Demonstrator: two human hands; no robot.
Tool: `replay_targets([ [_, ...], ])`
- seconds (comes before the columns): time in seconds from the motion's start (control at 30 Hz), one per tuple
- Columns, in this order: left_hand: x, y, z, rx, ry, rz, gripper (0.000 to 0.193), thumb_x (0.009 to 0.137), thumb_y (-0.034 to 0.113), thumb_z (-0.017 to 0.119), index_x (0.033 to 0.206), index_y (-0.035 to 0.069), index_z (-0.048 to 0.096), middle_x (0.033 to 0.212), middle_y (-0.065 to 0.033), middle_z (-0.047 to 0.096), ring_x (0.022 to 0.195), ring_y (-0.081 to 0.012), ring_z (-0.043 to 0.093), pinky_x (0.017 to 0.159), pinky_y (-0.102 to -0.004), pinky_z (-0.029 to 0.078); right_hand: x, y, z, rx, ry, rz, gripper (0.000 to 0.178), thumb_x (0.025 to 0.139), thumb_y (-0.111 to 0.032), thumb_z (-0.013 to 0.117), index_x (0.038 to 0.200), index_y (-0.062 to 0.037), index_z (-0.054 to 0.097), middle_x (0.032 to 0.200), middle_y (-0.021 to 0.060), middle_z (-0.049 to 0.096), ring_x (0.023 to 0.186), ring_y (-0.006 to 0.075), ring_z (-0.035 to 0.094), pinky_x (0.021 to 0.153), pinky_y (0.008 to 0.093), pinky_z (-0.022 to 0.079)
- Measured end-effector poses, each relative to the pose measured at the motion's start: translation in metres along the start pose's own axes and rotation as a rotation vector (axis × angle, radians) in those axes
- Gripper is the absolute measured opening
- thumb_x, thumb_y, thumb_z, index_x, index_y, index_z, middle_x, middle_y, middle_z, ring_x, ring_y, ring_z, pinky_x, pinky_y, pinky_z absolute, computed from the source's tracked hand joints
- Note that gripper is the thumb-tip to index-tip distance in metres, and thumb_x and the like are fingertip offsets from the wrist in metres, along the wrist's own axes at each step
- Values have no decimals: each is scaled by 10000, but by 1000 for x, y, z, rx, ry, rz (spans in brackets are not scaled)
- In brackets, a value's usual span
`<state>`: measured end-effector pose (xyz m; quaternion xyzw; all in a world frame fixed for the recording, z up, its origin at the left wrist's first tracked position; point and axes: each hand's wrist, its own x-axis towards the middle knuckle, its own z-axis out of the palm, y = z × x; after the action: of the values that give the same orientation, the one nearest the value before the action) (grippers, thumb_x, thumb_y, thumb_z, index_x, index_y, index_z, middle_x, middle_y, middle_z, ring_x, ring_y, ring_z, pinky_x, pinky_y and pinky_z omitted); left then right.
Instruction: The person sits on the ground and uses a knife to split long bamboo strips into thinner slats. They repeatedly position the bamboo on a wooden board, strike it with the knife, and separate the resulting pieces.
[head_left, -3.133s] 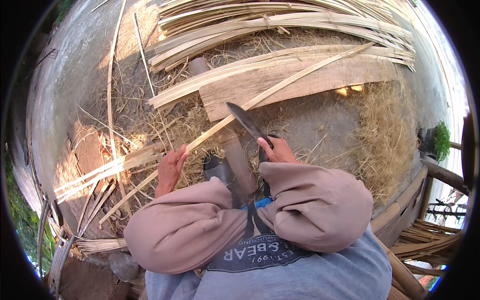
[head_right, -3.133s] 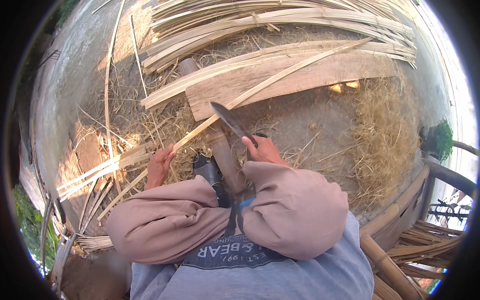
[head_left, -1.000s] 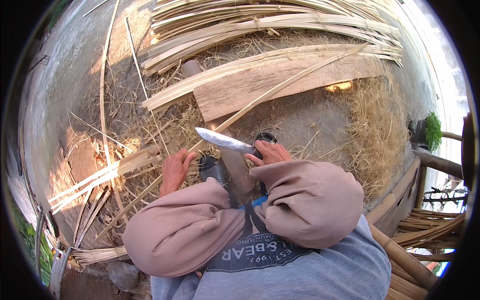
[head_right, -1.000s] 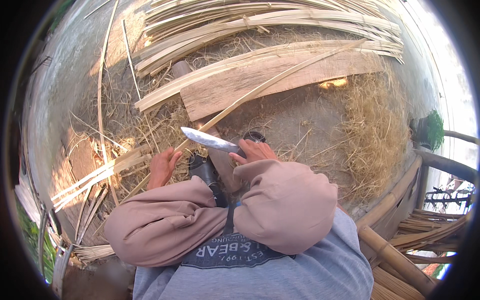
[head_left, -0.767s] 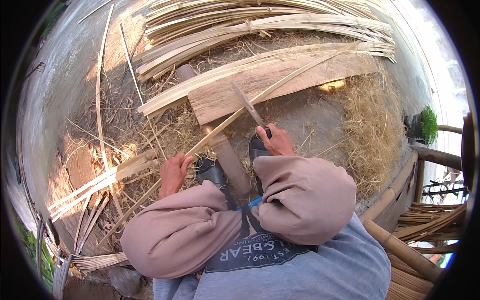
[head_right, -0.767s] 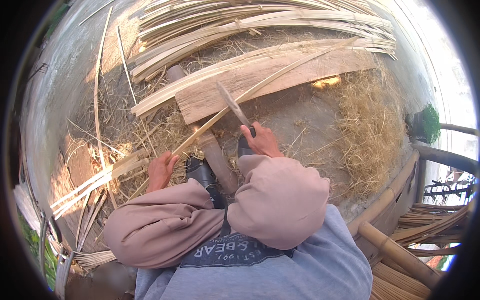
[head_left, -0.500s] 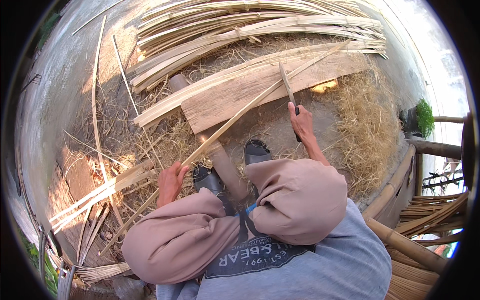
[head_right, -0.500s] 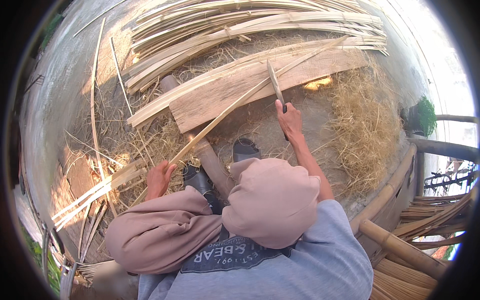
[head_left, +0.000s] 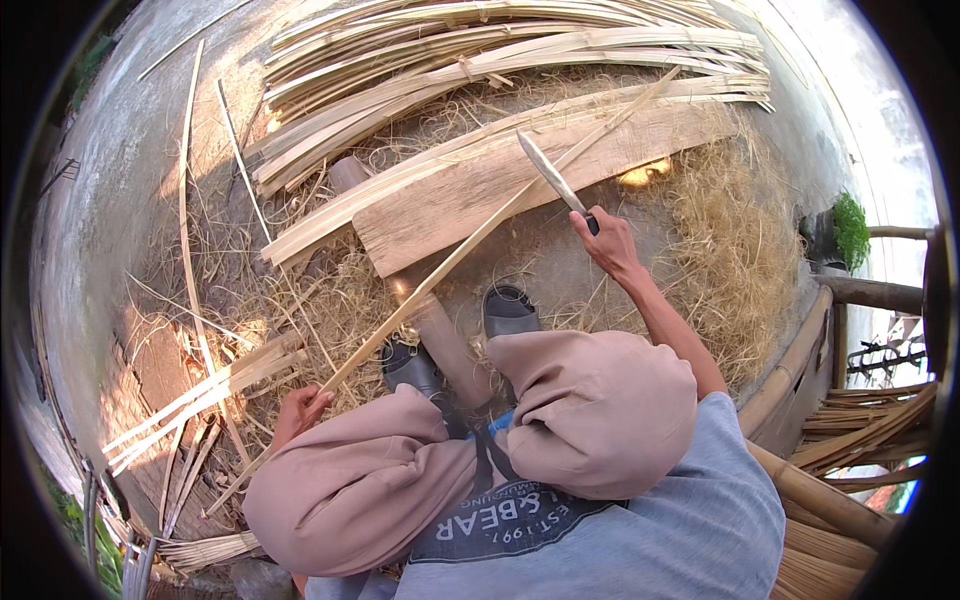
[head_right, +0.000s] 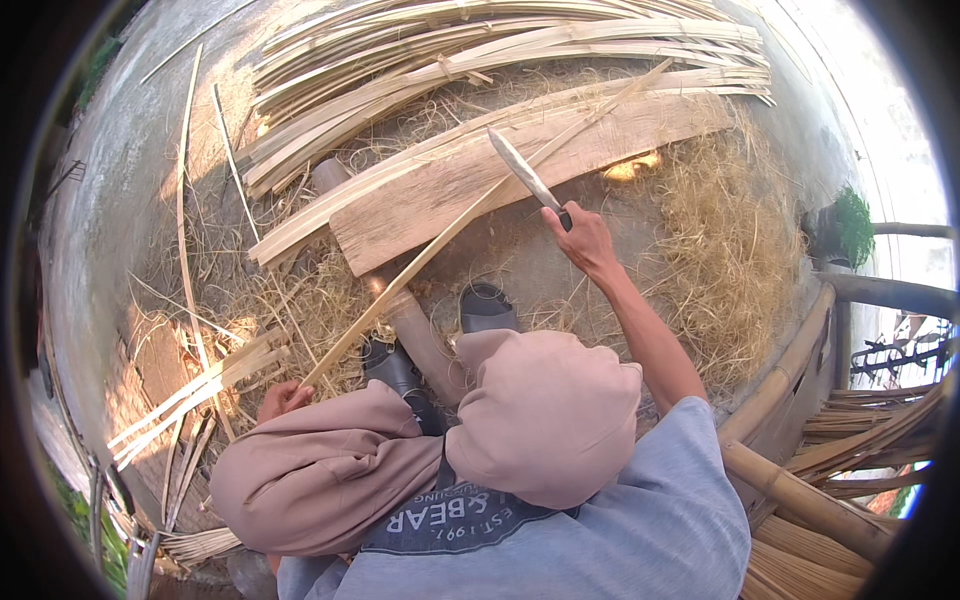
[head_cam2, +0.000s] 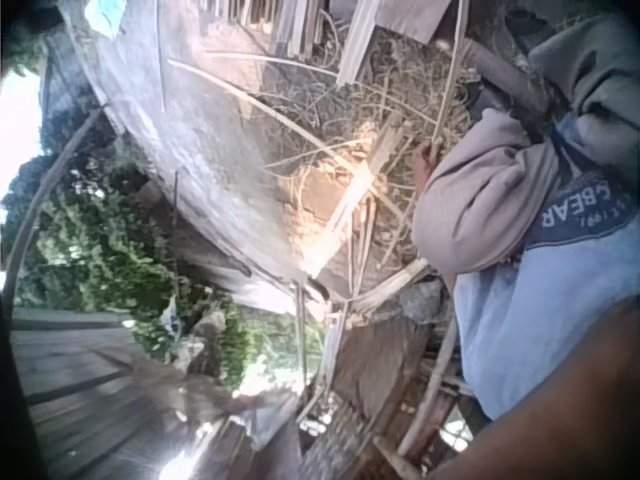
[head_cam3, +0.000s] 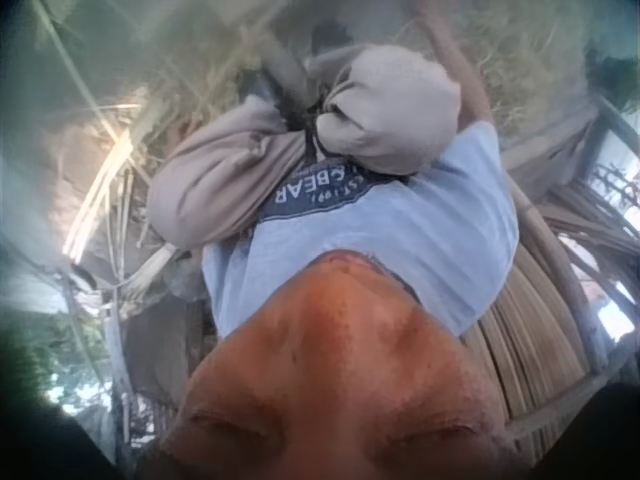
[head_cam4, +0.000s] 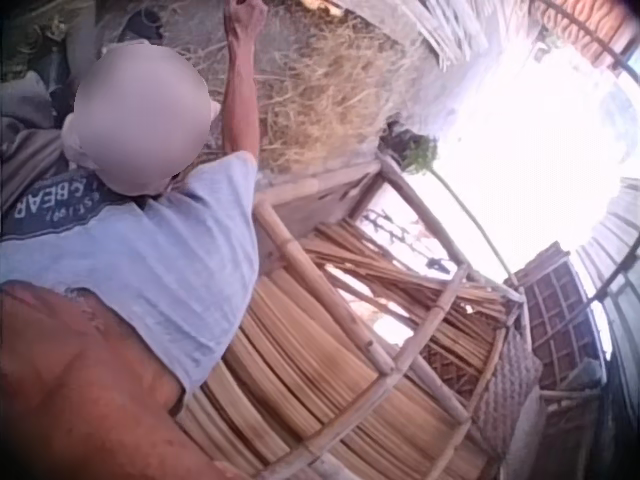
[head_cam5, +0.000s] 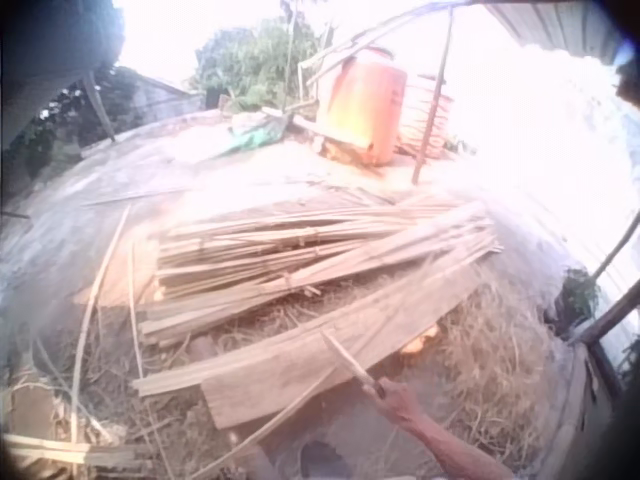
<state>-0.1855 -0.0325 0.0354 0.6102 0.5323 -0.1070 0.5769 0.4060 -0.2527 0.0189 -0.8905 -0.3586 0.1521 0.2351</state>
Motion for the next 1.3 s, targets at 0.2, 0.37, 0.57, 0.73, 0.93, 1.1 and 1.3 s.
replay_targets([
  [0.2, -43, -42, -13, -202, 22, -130, 343, 914, 337, 826, 963, 22, 699, 809, -30, 650, 679, -105, 570, 600, -323, 433, -24, 6, 32, -47, -139, -301, 542, 1008, -532, 628, 859, -13, 583, 715, 254, 658, 718, 451, 673, 658, 520, 514],
  [0.37, -32, -39, 23, -63, 183, 13, 349, 916, 341, 821, 1002, 20, 714, 836, -44, 663, 697, -113, 586, 607, -324, 445, 28, 77, -20, 196, 256, 447, 617, 1029, -569, 551, 799, -1, 621, 740, 226, 684, 721, 418, 682, 657, 498, 522],
  [0.57, -13, -17, 36, 351, 512, 402, 363, 918, 347, 815, 1048, 18, 732, 869, -61, 678, 719, -122, 605, 615, -325, 459, 5, 41, 0, -44, 227, 61, 613, 1023, -587, 563, 856, -2, 632, 679, 224, 637, 654, 410, 679, 595, 493, 495],
  [0.73, 21, 26, 61, 709, 821, 659, 380, 920, 352, 810, 1086, 16, 747, 896, -75, 691, 737, -130, 621, 621, -327, 471, 12, 29, 25, 41, 273, 96, 615, 1026, -578, 567, 836, 5, 618, 685, 232, 636, 666, 431, 671, 614, 498, 496],
  [0.93, 72, 51, 78, 304, 489, 523, 377, 917, 412, 796, 977, 42, 762, 731, -97, 667, 615, -226, 571, 593, -375, 449, 12, 40, 14, 113, 167, 272, 637, 1026, -558, 577, 781, 29, 610, 675, 256, 633, 670, 456, 658, 622, 506, 489],
  [1.1, 74, 116, 105, 329, 383, 353, 446, 914, 495, 773, 845, 58, 713, 612, -107, 621, 561, -281, 585, 582, -424, 450, -57, -62, 69, 217, -194, 81, 595, 1018, -559, 590, 855, 12, 622, 732, 271, 665, 733, 489, 669, 698, 523, 531],
  [1.3, 81, 127, 111, 266, 293, 307, 482, 916, 501, 767, 789, 38, 726, 561, -106, 571, 524, -239, 520, 559, -419, 416, -85, -51, 71, 192, -77, 11, 559, 1016, -525, 623, 826, 0, 613, 676, 225, 633, 659, 407, 651, 641, 491, 502],
])
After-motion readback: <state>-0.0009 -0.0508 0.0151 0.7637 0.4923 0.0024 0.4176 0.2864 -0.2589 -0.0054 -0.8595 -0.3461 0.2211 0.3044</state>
